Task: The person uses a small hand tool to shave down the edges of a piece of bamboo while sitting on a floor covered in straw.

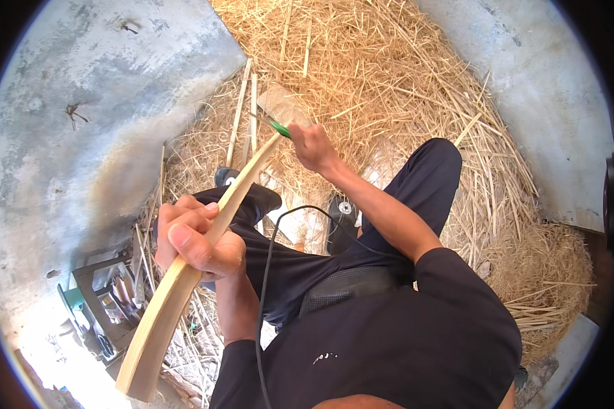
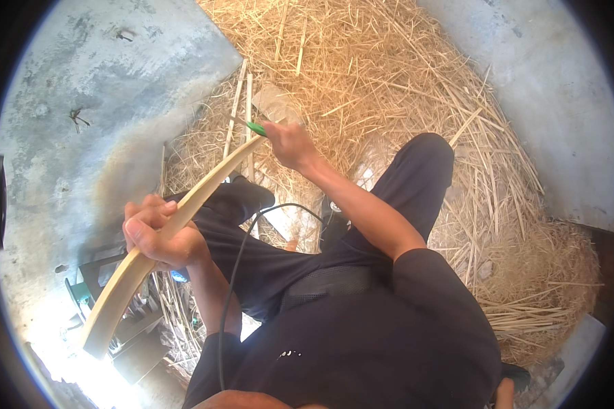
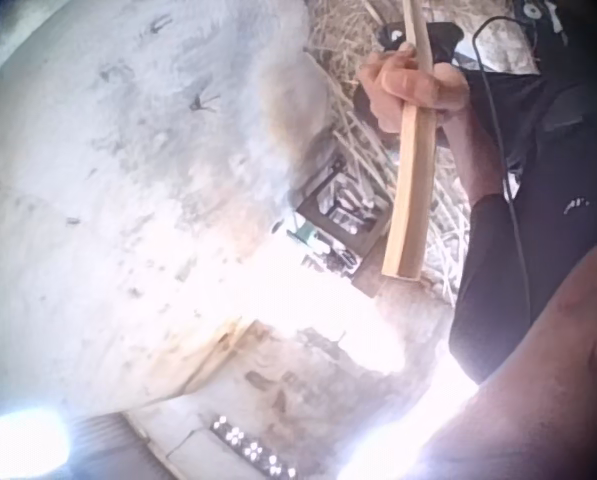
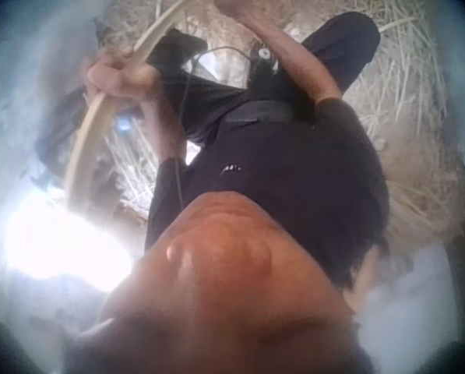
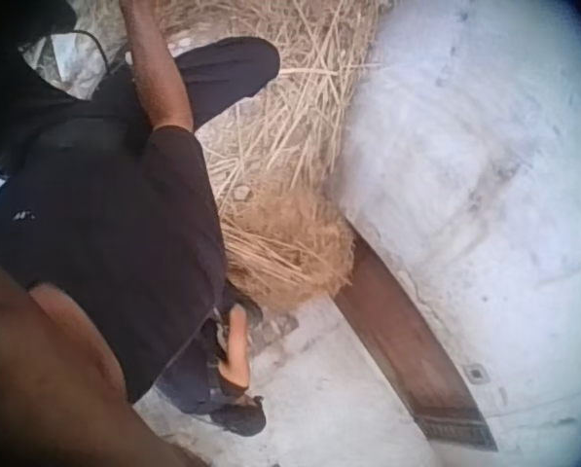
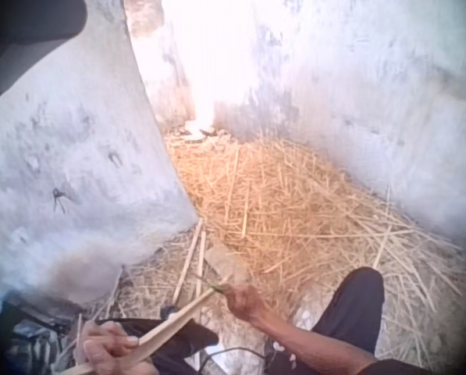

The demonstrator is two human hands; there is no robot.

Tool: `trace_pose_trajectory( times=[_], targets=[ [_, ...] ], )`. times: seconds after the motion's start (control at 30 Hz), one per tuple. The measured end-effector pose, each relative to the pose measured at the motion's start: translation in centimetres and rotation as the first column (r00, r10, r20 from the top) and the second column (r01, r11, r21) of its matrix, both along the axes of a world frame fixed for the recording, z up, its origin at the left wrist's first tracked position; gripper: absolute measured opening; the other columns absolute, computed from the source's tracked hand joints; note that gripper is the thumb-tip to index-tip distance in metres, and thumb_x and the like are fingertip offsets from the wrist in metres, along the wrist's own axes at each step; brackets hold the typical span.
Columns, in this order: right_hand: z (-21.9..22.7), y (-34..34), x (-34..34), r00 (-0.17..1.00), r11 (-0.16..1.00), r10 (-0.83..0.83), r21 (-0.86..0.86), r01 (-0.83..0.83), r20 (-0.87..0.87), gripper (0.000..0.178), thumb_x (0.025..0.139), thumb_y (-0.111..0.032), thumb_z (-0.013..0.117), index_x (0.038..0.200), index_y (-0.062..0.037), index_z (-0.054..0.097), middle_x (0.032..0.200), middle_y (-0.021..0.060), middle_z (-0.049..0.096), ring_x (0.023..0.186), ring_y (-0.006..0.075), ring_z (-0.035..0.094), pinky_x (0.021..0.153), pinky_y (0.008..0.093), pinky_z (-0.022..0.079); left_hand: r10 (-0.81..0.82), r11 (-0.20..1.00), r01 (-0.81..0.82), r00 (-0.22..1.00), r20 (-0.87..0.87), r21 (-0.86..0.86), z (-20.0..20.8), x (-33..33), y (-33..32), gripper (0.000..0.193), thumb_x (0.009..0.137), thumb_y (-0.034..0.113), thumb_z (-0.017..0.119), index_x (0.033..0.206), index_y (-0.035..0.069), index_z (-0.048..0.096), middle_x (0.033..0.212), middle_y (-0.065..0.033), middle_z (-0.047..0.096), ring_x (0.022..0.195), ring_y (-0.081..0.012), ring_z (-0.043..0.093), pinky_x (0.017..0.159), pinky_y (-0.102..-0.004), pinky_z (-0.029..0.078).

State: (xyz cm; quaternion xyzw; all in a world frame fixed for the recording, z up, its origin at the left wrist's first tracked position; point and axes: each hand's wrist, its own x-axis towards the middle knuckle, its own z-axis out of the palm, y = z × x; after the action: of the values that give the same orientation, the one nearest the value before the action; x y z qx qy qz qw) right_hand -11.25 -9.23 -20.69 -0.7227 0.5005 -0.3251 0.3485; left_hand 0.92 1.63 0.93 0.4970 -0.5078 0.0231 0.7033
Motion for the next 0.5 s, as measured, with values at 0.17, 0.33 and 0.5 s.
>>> trace_pose_trajectory(
  times=[0.17,0.33,0.5],
  targets=[
    [-4.3,-2.2,-1.4,0.907,0.906,0.039,0.398,0.145,-0.419,0.072,0.097,-0.052,0.022,0.088,0.0044,0.066,0.075,0.0250,0.064,0.070,0.0398,0.063,0.065,0.0493,0.050,-0.066,0.994,0.055,0.990,0.127,0.090,0.0,-0.7,0.1,0.032,0.083,0.020,0.040,0.055,0.007,0.033,0.051,-0.0038,0.032,0.051,-0.0133,0.033,0.046,-0.0248,0.028],
    [-4.3,-0.2,-2.3,0.961,0.934,0.083,0.358,0.017,-0.263,0.075,0.096,-0.056,0.025,0.072,0.0055,0.060,0.068,0.0225,0.059,0.060,0.0346,0.057,0.069,0.0485,0.049,-0.039,0.992,0.043,0.998,0.039,-0.115,2.1,0.1,0.3,0.032,0.085,0.018,0.043,0.054,0.009,0.035,0.047,-0.0006,0.026,0.044,-0.0125,0.029,0.041,-0.0262,0.029],
    [-4.1,0.3,-3.1,0.967,0.826,0.215,0.555,-0.103,-0.140,0.069,0.094,-0.060,0.027,0.065,-0.0019,0.051,0.056,0.0095,0.049,0.053,0.0218,0.053,0.059,0.0417,0.048,0.014,0.998,-0.013,1.000,-0.019,0.054,1.8,-0.3,-1.1,0.035,0.084,0.021,0.043,0.053,0.008,0.034,0.045,-0.0014,0.027,0.044,-0.0119,0.030,0.046,-0.0252,0.032]
  ],
)
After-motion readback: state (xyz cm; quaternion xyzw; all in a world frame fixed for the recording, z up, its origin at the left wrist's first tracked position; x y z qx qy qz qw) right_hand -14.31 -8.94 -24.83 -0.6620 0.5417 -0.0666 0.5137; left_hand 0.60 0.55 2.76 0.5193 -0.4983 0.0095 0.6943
